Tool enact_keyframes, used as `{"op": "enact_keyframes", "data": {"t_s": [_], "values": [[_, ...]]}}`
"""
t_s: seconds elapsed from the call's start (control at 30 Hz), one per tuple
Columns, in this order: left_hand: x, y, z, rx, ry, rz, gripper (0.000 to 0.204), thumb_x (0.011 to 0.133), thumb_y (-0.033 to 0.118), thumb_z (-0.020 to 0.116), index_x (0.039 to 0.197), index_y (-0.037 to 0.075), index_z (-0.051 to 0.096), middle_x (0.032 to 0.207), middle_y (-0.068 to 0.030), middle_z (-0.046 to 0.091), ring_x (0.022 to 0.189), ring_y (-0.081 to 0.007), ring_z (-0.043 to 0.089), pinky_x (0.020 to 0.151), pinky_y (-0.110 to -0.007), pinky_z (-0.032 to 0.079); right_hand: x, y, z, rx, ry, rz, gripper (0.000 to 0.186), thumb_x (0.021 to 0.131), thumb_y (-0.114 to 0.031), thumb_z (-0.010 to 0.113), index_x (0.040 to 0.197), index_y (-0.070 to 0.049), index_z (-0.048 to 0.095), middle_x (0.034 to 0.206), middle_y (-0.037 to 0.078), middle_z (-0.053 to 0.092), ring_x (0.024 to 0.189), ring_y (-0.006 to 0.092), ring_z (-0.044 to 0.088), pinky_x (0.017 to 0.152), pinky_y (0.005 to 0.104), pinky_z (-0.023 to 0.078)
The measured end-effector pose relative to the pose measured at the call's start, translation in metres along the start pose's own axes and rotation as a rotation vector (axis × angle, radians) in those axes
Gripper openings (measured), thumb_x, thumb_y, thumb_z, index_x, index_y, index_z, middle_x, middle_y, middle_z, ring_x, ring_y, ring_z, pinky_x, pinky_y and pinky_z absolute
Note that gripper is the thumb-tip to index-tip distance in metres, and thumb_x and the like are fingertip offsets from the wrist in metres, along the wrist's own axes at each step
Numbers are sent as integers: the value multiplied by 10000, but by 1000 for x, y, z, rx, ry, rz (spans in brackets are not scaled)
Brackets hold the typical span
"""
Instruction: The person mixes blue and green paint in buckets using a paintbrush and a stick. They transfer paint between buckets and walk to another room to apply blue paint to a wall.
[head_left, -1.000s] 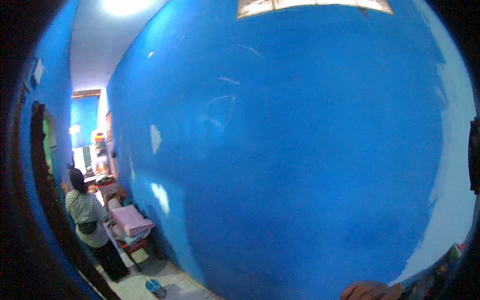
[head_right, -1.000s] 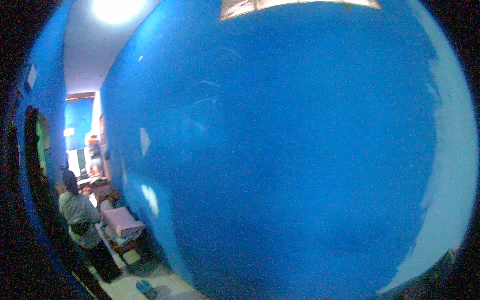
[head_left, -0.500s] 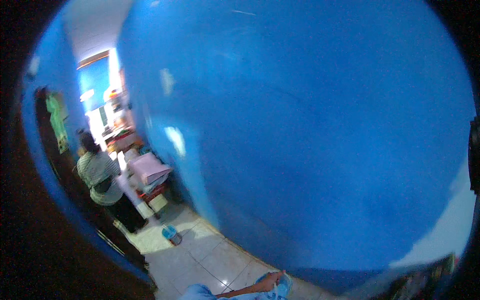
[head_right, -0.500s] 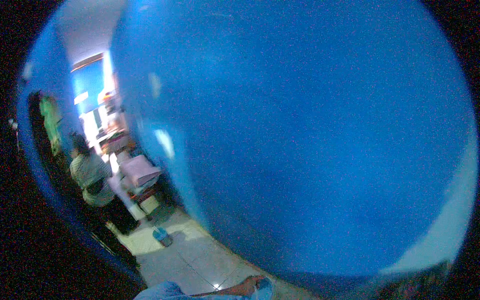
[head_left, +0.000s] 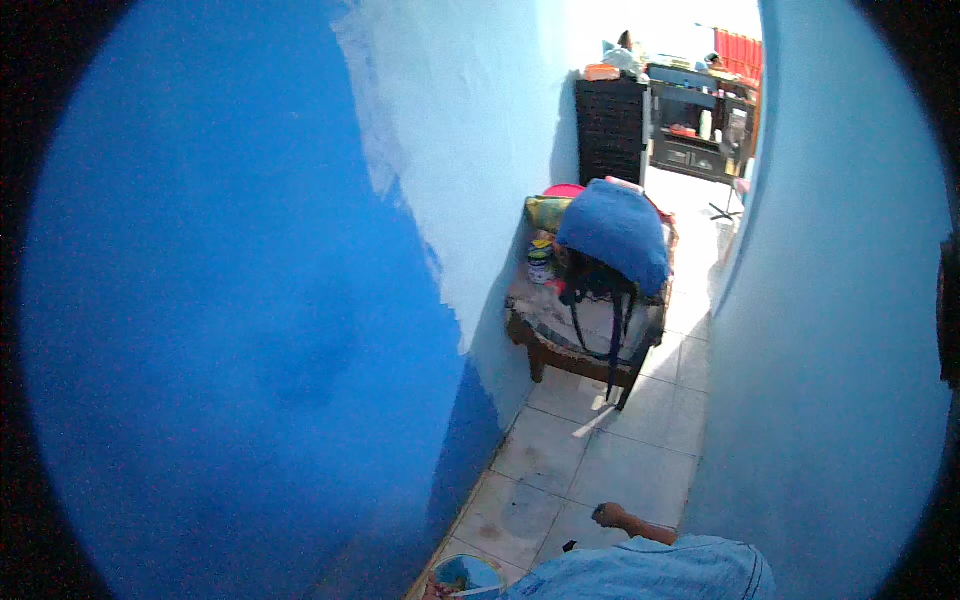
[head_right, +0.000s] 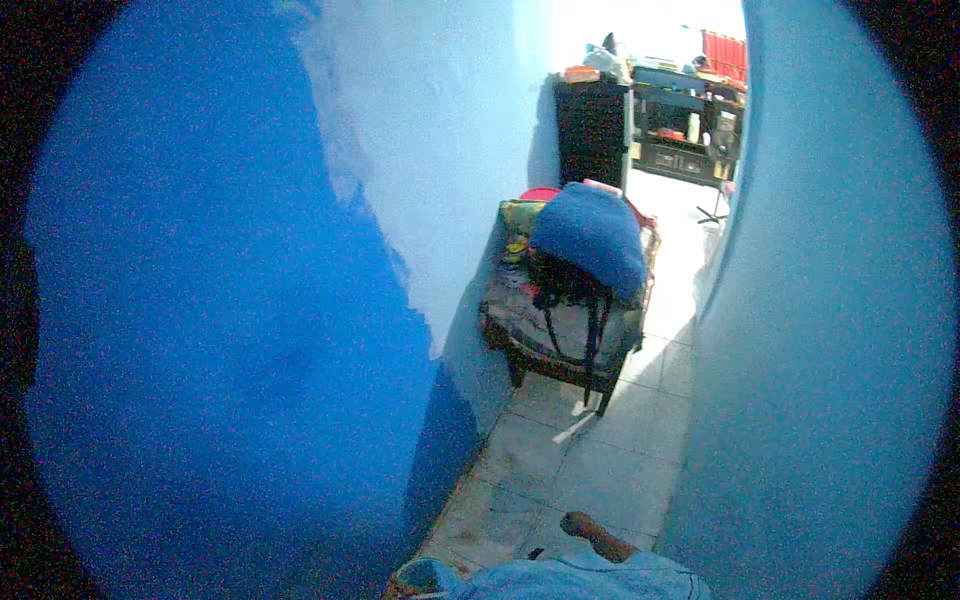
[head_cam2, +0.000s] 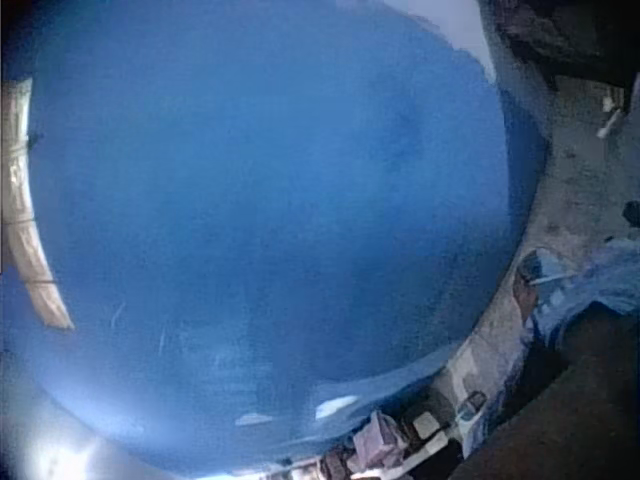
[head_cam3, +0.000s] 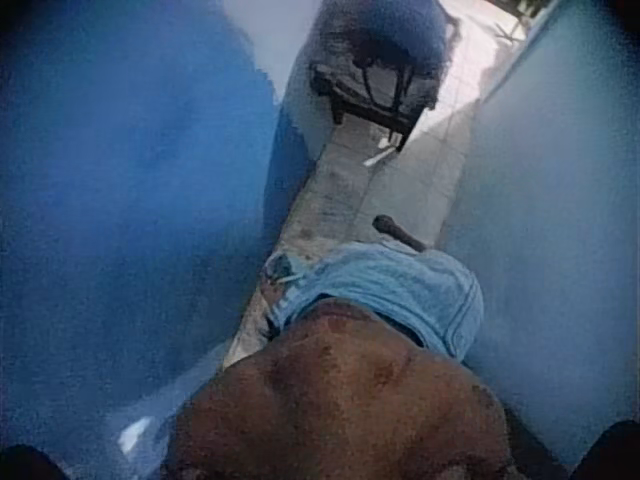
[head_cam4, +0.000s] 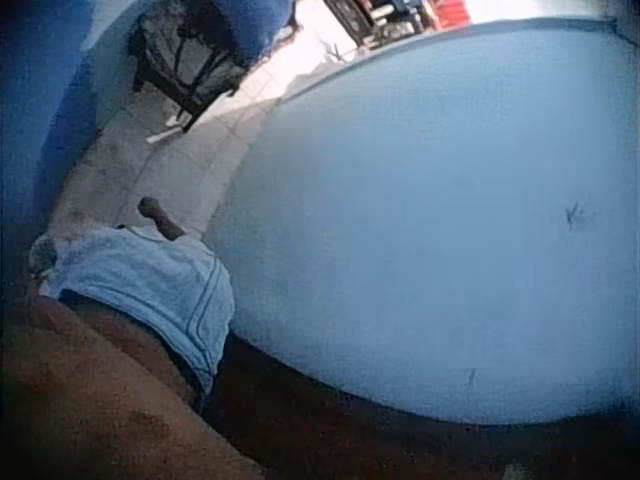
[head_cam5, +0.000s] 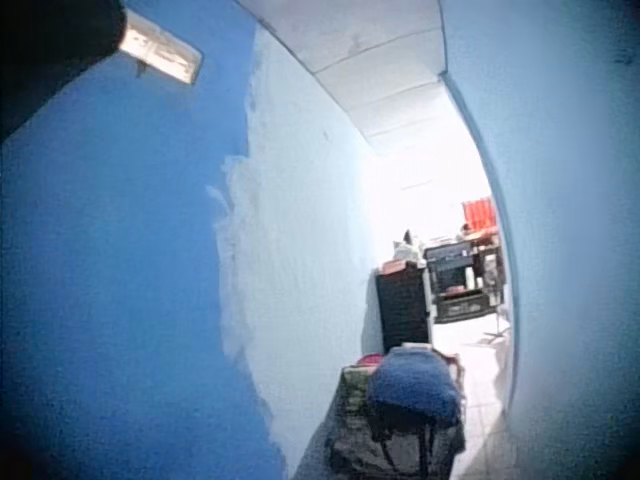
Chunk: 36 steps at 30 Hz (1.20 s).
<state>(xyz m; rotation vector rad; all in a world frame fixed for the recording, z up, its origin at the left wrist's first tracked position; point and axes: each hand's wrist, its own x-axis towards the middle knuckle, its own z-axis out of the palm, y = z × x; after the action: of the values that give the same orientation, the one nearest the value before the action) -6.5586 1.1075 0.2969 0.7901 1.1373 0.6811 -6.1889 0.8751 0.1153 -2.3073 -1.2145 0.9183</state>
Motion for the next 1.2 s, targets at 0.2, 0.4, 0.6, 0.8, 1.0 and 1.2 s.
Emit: {"op": "enact_keyframes", "data": {"t_s": [0.2,0.4,0.6,0.8,1.0,1.2], "values": [[11,-21,1,-36,-97,-134,290,832,228,545,1065,55,554,826,-93,585,720,-220,551,681,-358,465,-41,-4,-11,65,-16,182,387,793,-401,519,752,-50,676,708,127,659,658,268,629,652,409,489],[17,-16,-7,-29,-108,-191,287,832,250,547,1051,65,558,844,-92,587,730,-226,550,689,-371,466,-101,28,24,-129,-214,143,418,806,-408,463,809,-44,669,763,153,661,685,310,609,671,448,470],[17,-19,-11,-36,-124,-229,286,831,273,549,1036,75,561,862,-92,588,740,-231,550,697,-384,466,-119,48,39,-7,-217,273,395,808,-360,450,757,-29,659,791,149,665,683,318,603,652,444,470],[17,-27,-16,-38,-139,-268,286,830,296,551,1022,84,565,881,-92,590,749,-237,549,705,-397,467,-109,19,25,61,-149,339,343,790,-345,507,796,-50,682,723,125,665,673,282,637,638,420,485],[13,-41,-20,-56,-162,-307,287,829,318,553,1008,94,568,899,-91,591,759,-242,549,713,-410,468,-109,15,25,41,82,282,341,771,-347,524,737,-42,671,667,121,654,619,274,631,614,417,488],[7,-45,-36,-89,-142,-332,290,829,341,556,994,104,572,917,-91,592,769,-248,548,721,-423,469,-118,20,20,56,-48,232,363,769,-351,522,687,-24,655,610,137,629,575,273,617,611,426,489]]}}
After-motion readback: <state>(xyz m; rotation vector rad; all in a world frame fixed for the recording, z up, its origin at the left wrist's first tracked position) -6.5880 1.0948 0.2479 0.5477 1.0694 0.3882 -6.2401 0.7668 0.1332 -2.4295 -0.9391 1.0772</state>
